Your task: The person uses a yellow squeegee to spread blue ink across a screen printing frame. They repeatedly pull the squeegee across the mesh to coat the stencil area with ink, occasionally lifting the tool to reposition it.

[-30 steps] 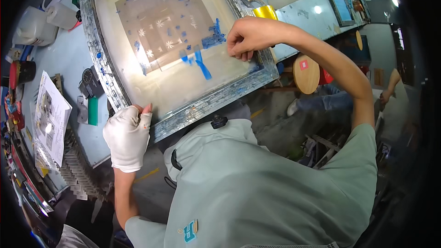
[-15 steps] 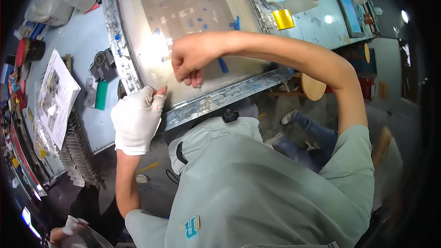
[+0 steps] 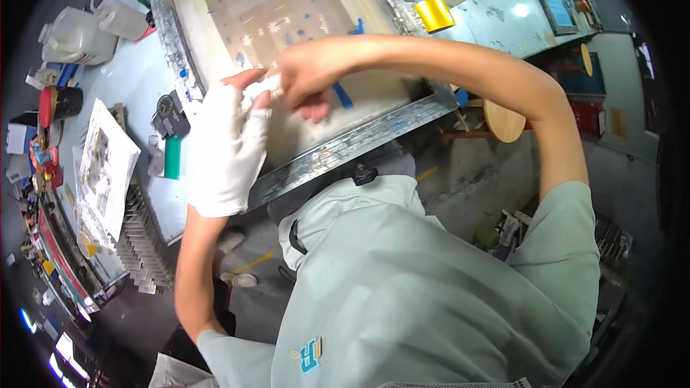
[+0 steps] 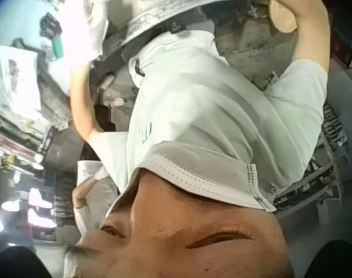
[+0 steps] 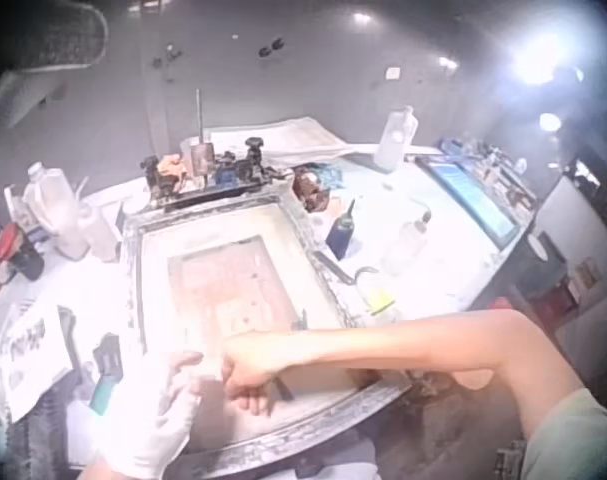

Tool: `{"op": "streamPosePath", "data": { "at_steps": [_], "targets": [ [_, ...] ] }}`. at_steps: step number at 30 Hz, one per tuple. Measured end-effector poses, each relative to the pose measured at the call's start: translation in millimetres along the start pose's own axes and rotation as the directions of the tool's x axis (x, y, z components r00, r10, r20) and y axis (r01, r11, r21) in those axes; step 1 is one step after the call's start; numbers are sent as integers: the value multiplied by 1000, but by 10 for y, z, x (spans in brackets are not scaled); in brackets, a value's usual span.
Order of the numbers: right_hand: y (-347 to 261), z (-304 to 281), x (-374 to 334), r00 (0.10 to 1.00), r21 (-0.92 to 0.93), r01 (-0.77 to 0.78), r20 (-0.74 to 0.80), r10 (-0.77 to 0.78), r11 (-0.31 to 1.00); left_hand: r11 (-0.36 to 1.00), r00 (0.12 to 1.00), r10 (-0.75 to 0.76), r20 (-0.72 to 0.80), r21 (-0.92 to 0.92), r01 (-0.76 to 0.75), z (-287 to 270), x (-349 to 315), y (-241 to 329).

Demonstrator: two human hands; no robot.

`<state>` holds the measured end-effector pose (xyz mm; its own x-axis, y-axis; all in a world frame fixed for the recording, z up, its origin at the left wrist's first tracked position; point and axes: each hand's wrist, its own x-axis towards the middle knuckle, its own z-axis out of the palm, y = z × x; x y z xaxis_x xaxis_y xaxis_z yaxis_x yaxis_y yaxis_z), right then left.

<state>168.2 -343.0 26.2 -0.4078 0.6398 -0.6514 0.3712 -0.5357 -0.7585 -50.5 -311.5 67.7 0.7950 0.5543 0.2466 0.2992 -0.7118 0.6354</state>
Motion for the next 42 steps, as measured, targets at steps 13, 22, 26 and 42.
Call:
{"op": "streamPosePath", "data": {
  "at_steps": [13,22,26,42],
  "targets": [
    [1365,-1104,-1770,705,-649,-262,-635,-318,715,653,654,753,74,36,-756,1727,820,410],
    [1150,-1092,-1934,763,-685,-234,-569,-307,690,843,844,530,81,65,-535,1205,537,88],
    [887,-827,-2241,733,-714,-163,-549,-401,681,897,893,442,79,-65,-438,1207,549,53],
    [634,-529,-1952,582,-744,157,-461,-669,650,434,855,-377,357,-747,503,377,321,167]
  ]
}}
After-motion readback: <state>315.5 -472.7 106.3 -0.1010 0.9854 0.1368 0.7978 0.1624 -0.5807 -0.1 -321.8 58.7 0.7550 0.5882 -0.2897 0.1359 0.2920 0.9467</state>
